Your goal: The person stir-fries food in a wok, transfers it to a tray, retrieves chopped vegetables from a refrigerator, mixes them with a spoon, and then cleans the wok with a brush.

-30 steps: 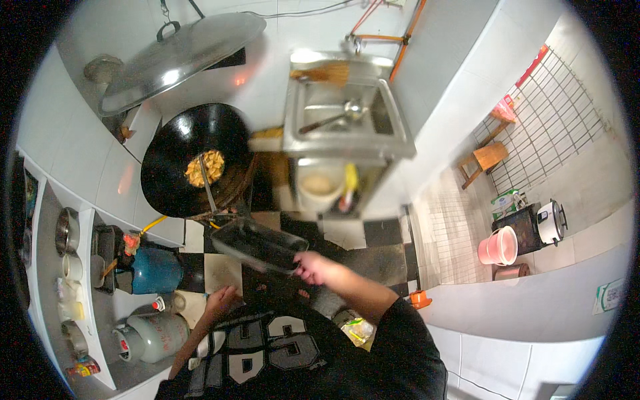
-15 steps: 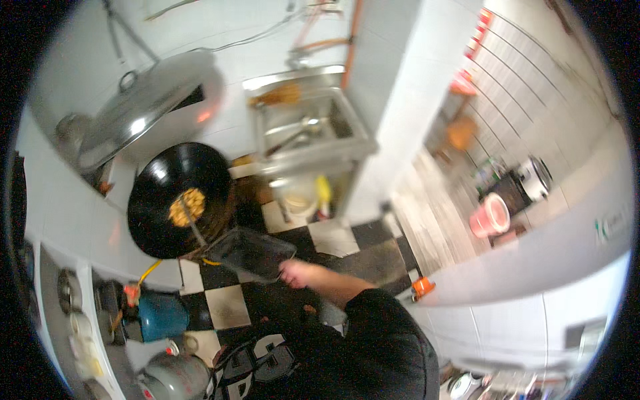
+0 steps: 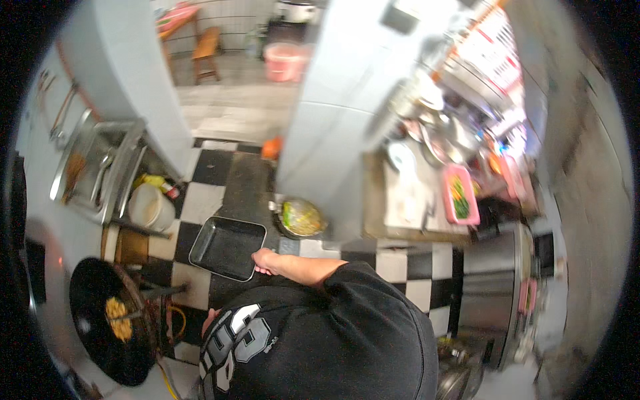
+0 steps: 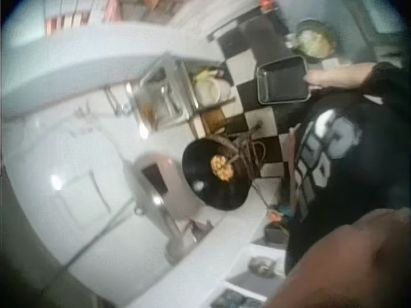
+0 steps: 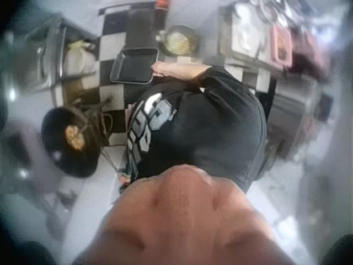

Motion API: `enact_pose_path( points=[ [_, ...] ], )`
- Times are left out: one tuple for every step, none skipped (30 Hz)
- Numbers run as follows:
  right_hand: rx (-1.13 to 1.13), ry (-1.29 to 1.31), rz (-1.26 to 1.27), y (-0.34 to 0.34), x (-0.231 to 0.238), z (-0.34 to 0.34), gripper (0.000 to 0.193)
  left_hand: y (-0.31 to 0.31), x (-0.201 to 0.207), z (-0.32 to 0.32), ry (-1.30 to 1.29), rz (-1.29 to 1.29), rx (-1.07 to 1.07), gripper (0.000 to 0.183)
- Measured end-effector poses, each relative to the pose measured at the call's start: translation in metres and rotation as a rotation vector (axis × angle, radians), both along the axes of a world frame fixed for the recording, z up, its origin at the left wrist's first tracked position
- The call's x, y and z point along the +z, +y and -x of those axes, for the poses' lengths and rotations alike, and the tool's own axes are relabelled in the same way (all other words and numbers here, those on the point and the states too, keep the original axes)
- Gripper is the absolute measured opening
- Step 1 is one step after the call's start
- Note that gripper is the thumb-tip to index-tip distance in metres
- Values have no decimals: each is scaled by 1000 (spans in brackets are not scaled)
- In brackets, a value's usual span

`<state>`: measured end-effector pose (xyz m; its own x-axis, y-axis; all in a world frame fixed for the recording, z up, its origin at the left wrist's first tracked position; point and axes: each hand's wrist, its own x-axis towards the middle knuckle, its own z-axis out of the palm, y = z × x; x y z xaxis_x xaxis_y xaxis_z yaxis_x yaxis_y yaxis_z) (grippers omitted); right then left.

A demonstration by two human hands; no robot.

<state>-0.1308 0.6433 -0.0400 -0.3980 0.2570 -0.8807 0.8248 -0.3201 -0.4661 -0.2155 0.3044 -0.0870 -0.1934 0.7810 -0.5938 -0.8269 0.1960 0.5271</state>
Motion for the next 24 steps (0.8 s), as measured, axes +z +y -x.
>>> enact_pose_path(
  points=[
    [-90,15,9,1,4,-19,35,26,30,-4,-21,8,-81,64],
    [-168,12,22,3,8,-39,33,51,58,-10,-57,-14,-149,64],
    [-237,12,35,5,12,-60,30,72,84,-15,-116,-85,-204,65],
    [-297,26,65,7,14,-79,26,93,103,-16,-154,-42,-303,64],
    [-343,18,70,8,15,-95,27,108,119,-20,-201,18,-341,64],
    [-386,8,73,7,15,-109,27,118,130,-24,-272,23,-372,64],
    [-422,-1,78,8,15,-121,28,128,137,-27,-356,3,-396,64],
    [-465,7,95,10,15,-136,22,133,142,-31,-283,79,-376,64],
    [-484,4,83,11,14,-146,21,140,142,-34,-244,47,-401,64],
    [-526,19,105,14,13,-156,22,146,141,-38,-190,79,-415,65],
    [-560,14,119,16,13,-164,22,151,139,-43,-144,145,-418,65],
    [-567,34,135,22,14,-172,21,157,137,-47,-113,92,-442,65],
    [-566,33,146,28,15,-177,21,166,134,-51,-54,126,-463,65],
    [-562,34,156,35,17,-182,20,175,132,-56,-25,116,-479,65],
    [-526,33,143,45,19,-187,20,185,128,-62,5,119,-486,65],
    [-489,27,128,56,21,-193,21,196,124,-71,15,208,-453,64],
    [-449,17,113,66,22,-199,21,203,120,-80,-78,129,-440,63],
    [-447,21,101,76,23,-204,22,209,117,-90,-145,132,-425,61],
    [-437,35,93,87,22,-211,23,213,114,-99,-216,150,-407,60],
    [-422,41,86,98,21,-216,23,219,112,-106,-239,150,-388,60],
    [-401,61,73,107,19,-220,24,223,109,-114,-247,160,-381,60],
    [-413,36,63,115,17,-223,25,229,106,-121,-226,181,-375,60],
    [-428,35,89,123,15,-226,25,233,103,-126,-211,193,-366,60],
    [-440,35,114,130,13,-229,25,235,100,-132,-177,215,-354,60]
  ],
)
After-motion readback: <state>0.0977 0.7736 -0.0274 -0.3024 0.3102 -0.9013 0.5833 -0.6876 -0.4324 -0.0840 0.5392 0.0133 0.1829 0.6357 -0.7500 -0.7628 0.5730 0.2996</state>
